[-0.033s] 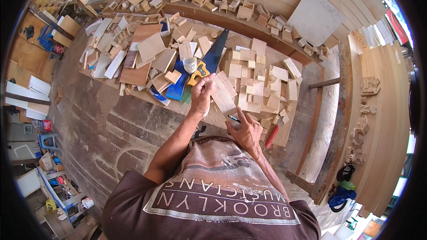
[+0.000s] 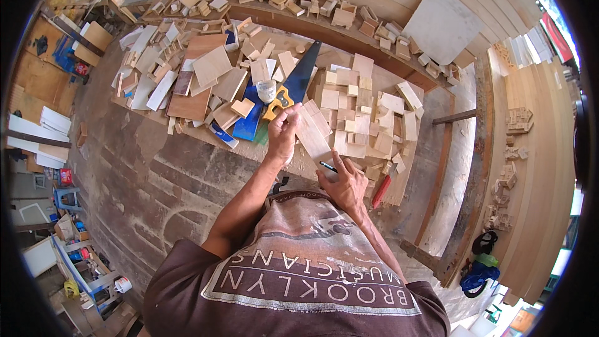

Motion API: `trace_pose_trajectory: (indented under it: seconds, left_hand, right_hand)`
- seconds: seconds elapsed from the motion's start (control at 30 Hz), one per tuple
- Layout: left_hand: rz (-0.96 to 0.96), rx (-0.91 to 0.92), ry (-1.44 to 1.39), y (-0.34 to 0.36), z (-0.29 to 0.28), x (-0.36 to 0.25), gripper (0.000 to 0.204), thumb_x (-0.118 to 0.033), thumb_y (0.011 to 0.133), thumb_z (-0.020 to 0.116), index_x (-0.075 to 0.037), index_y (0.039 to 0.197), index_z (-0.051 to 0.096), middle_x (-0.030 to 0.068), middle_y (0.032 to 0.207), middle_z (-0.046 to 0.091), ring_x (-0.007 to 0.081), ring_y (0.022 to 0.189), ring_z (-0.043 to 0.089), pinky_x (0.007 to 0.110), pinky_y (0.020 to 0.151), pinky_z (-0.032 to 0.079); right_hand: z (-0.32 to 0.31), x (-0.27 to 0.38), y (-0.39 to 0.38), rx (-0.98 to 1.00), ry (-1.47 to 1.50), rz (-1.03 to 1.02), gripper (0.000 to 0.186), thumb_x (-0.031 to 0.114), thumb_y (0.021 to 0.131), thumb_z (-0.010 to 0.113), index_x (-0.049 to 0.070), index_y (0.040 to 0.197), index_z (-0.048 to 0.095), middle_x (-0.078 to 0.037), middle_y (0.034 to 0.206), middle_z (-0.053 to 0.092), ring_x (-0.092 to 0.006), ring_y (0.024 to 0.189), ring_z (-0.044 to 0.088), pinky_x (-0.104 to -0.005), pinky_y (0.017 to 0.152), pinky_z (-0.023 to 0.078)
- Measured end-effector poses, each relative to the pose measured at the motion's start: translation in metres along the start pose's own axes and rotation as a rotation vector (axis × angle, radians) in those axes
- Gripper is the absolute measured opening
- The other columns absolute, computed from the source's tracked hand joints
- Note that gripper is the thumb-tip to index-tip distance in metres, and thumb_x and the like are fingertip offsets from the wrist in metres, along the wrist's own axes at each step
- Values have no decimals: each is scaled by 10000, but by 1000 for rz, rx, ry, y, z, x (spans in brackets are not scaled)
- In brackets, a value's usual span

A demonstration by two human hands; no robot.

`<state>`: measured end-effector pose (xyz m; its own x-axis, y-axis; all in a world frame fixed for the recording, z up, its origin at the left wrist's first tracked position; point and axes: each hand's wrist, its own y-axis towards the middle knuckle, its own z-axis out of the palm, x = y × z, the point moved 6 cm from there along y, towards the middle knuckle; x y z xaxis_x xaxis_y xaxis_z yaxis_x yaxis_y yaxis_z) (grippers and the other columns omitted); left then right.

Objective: The person marks a small block of wood with a pencil, places it on a sawbench, and cuts it using a handsaw.

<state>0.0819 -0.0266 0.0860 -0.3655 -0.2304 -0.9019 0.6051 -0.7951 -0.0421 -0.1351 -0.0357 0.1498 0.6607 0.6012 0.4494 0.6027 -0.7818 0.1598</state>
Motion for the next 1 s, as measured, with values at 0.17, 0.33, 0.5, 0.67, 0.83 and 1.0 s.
trace_pose_trajectory:
  seconds: [0.17,0.33,0.5,0.67,0.83,1.0]
  left_hand:
    - [4,-12,15,-2,-4,2,341,-172,1016,662,-37,1330,662,-96,911,563,-7,747,429,169,683,384]
    - [-22,-22,-30,-8,3,-5,350,-191,1024,654,-24,1332,656,-93,911,564,-7,743,420,166,676,369]
    - [-11,-12,16,-12,-2,-4,350,-187,1035,634,-13,1339,646,-93,910,554,-13,742,405,164,673,369]
    - [-26,-20,-21,-16,0,-7,388,-186,1038,628,-3,1380,610,-107,901,534,-22,753,391,152,692,360]
    - [-41,-10,-47,-17,3,-9,408,-181,1040,622,11,1399,588,-102,933,549,-21,774,402,146,713,360]
    - [19,-34,9,-17,4,-11,397,-182,1041,619,8,1389,599,-92,957,577,-18,788,431,156,730,387]
  right_hand:
    - [0,1,-2,3,-1,-1,692,403,820,795,147,1430,594,-48,974,706,-245,765,714,-412,608,560]
    - [2,1,-5,-11,17,-7,696,394,803,806,143,1420,605,-51,977,703,-243,762,712,-412,607,560]
    - [1,3,-8,-12,45,5,702,365,772,834,109,1394,631,-53,923,698,-247,807,699,-403,677,548]
    - [2,4,-11,27,33,33,705,358,771,835,110,1398,628,-52,945,711,-247,816,706,-399,686,552]
    - [5,1,-14,-33,28,-26,711,405,794,806,165,1431,604,-58,975,707,-244,748,713,-415,584,551]
    - [5,1,-14,-19,38,-6,696,384,786,815,144,1410,621,-56,973,715,-245,777,716,-406,621,557]
